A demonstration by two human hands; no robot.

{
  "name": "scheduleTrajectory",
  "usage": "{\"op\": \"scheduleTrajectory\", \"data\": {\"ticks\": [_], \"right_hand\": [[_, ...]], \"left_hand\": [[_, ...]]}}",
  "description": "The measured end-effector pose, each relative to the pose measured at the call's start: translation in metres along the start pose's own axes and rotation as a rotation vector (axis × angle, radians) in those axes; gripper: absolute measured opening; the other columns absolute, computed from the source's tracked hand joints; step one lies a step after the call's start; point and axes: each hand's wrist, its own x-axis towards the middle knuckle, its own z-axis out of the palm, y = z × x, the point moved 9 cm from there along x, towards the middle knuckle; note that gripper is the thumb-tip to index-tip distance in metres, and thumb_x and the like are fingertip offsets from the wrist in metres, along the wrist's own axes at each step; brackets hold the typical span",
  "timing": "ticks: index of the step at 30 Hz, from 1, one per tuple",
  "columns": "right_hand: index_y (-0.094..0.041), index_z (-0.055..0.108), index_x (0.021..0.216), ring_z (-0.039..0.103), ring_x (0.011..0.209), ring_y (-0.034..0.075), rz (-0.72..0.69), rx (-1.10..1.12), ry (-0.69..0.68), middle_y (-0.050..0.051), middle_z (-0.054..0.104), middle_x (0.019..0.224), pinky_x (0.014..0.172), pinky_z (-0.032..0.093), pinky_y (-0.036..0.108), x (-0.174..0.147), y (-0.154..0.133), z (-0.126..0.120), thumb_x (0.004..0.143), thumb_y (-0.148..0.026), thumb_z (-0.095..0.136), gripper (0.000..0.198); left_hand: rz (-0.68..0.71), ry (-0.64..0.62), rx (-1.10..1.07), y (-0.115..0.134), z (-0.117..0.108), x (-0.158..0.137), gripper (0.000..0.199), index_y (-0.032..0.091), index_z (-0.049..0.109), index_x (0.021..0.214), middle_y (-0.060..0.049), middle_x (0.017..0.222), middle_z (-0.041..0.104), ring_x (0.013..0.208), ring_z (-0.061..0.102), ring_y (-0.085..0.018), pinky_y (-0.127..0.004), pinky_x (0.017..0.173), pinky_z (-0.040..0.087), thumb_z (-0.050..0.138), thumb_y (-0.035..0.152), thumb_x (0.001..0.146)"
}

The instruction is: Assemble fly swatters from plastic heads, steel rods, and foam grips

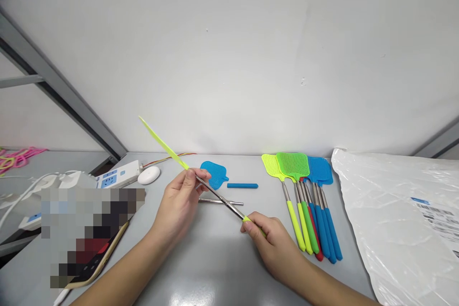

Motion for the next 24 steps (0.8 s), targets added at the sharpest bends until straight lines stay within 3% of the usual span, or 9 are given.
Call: {"op": "scheduleTrajectory", "data": {"ticks": [4,9,14,19,24], "right_hand": [[-0.021,0.060,0.085,0.046,0.065,0.015,0.005,-0.003,-0.009,-0.002,0.050,0.066,0.061,0.033,0.026,0.000,0.002,0.002,0.097,-0.050,0.032,0.042],[-0.021,0.059,0.083,0.039,0.060,0.014,0.027,0.060,-0.002,-0.004,0.039,0.061,0.058,0.029,0.026,0.000,0.005,0.001,0.096,-0.052,0.034,0.042],[-0.021,0.059,0.083,0.032,0.057,0.012,0.063,0.173,-0.032,-0.006,0.032,0.059,0.054,0.025,0.024,0.000,0.008,0.005,0.094,-0.055,0.037,0.042],[-0.020,0.059,0.085,0.028,0.054,0.011,0.094,0.262,-0.044,-0.006,0.029,0.058,0.050,0.021,0.024,0.001,0.010,0.008,0.093,-0.057,0.038,0.043],[-0.021,0.060,0.086,0.029,0.055,0.011,0.093,0.226,-0.077,-0.006,0.030,0.060,0.051,0.022,0.024,0.000,0.010,0.009,0.095,-0.055,0.036,0.042]], "left_hand": [[0.000,-0.009,0.159,-0.006,0.005,-0.006,0.032,0.020,0.071,0.083,-0.005,0.089,0.066,0.079,0.055,-0.016,-0.028,0.077,0.043,0.052,0.044,0.089],[-0.096,-0.176,0.277,-0.026,0.028,-0.019,0.030,0.020,0.074,0.085,-0.004,0.083,0.070,0.081,0.059,-0.018,-0.028,0.078,0.043,0.056,0.044,0.087],[-0.187,-0.183,-0.018,-0.030,0.027,-0.016,0.037,0.019,0.072,0.101,-0.009,0.107,0.068,0.095,0.058,-0.020,-0.029,0.078,0.044,0.057,0.049,0.085],[-0.344,-0.142,-0.487,-0.031,0.024,-0.008,0.028,0.025,0.066,0.099,-0.004,0.106,0.064,0.085,0.059,-0.014,-0.026,0.069,0.047,0.056,0.048,0.086],[-0.245,-0.116,-0.394,-0.012,0.009,0.005,0.024,0.021,0.065,0.098,-0.007,0.111,0.065,0.097,0.060,-0.019,-0.031,0.079,0.049,0.064,0.040,0.083]]}}
